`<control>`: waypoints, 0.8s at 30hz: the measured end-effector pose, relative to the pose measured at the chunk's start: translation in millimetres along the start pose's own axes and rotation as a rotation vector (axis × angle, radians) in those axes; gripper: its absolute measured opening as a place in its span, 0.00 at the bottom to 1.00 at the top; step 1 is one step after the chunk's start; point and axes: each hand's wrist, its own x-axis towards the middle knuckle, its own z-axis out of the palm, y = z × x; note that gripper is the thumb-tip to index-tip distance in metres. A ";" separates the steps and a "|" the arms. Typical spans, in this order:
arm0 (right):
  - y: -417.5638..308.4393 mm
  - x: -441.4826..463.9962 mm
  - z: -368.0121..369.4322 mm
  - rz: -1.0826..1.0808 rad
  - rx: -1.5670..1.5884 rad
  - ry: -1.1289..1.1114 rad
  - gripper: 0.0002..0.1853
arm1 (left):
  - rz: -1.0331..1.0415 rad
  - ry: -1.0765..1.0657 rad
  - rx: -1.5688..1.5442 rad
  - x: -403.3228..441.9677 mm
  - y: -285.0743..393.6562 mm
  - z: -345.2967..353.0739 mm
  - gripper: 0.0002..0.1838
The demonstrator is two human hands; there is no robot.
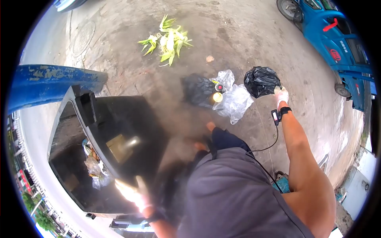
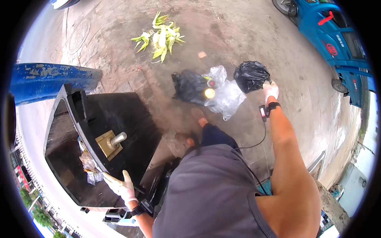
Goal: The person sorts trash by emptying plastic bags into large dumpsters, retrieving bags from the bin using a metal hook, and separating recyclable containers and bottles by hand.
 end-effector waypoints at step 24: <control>-154.2 0.8 58.4 -0.373 0.264 -0.016 0.19 | -0.048 0.004 -0.014 -0.5 12.0 -7.9 0.53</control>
